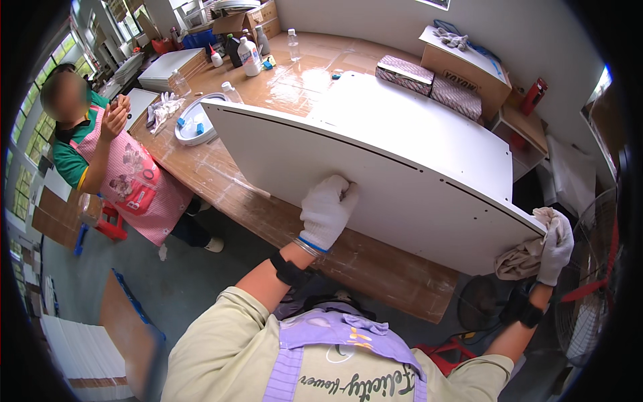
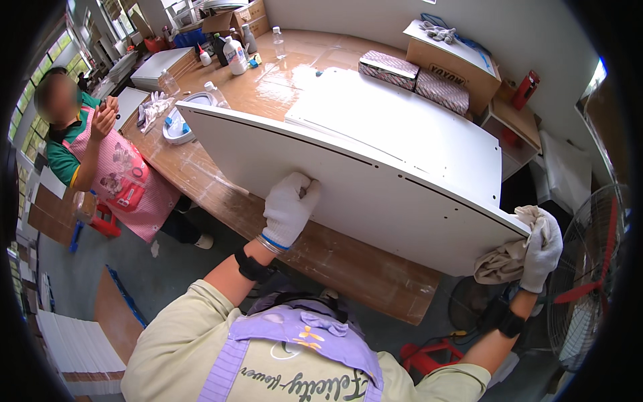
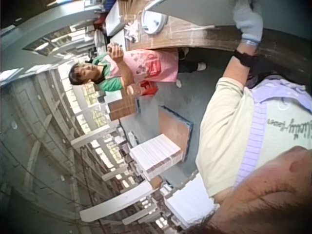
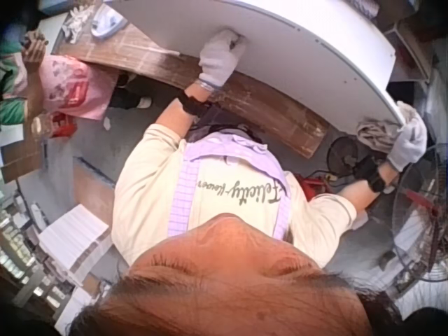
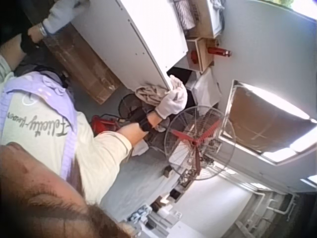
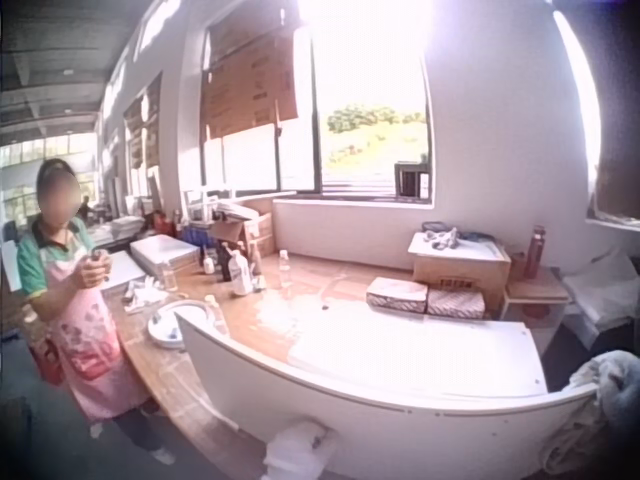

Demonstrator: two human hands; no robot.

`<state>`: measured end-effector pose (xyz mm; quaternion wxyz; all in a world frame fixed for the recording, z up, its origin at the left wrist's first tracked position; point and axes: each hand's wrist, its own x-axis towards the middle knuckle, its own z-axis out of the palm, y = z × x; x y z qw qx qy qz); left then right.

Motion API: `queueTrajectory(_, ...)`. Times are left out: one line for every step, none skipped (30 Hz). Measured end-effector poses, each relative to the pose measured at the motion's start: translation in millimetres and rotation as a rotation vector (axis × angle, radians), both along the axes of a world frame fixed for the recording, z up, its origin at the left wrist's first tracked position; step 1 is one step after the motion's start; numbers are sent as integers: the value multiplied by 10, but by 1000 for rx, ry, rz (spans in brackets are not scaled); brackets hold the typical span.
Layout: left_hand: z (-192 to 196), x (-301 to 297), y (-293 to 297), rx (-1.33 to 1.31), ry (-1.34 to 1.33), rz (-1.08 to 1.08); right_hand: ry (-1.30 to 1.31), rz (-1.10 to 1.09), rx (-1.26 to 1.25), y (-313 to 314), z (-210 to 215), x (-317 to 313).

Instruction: The recorder is using a rag and a cleaning solution to wipe down white furniture panels in a workshop.

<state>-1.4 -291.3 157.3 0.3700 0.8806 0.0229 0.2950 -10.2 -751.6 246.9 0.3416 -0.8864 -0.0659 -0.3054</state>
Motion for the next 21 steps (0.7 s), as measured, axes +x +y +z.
queueTrajectory(-4,-3,17,2,-1,4,-1,4,2,8,-9,11)
queueTrajectory(-7,-7,49,-41,13,3,-5,10,9,36,-4,-2)
queueTrajectory(-11,-6,64,-84,26,1,-10,15,17,48,-3,-10)
queueTrajectory(-22,-2,56,-83,27,0,-10,13,17,41,-3,-3)
queueTrajectory(-32,-10,50,-92,45,16,-11,2,10,38,1,2)
queueTrajectory(-36,-17,44,-100,63,33,-13,-8,2,39,0,4)
queueTrajectory(-21,-27,35,-98,64,34,-12,-7,4,46,-6,2)
queueTrajectory(4,-26,7,-142,133,37,-6,9,7,43,-9,10)
queueTrajectory(29,-28,-10,-185,203,42,0,26,11,41,-15,21)
queueTrajectory(47,-30,-9,-185,203,44,0,28,11,42,-20,29)
queueTrajectory(72,-28,-3,-215,216,30,-1,21,7,42,-1,1)
queueTrajectory(94,-23,1,-245,229,17,-2,14,2,39,15,-22)
queueTrajectory(114,-14,-3,-248,230,11,-2,8,-2,32,27,-38)
queueTrajectory(132,-19,-1,-242,250,10,-6,10,24,25,17,-39)
queueTrajectory(139,-23,-3,-237,270,9,-9,11,49,19,14,-45)
queueTrajectory(113,-25,-7,-238,271,6,-8,8,47,14,23,-57)
queueTrajectory(58,-31,7,-281,314,17,-19,9,14,20,5,-33)
queueTrajectory(14,-32,22,-326,356,26,-30,10,-20,25,-11,-12)
queueTrajectory(-12,-29,40,-323,354,33,-31,16,-16,31,-29,7)
queueTrajectory(-32,-8,51,-361,383,19,-27,8,-30,32,-19,5)
queueTrajectory(-37,8,56,-398,411,6,-23,2,-43,33,-12,4)
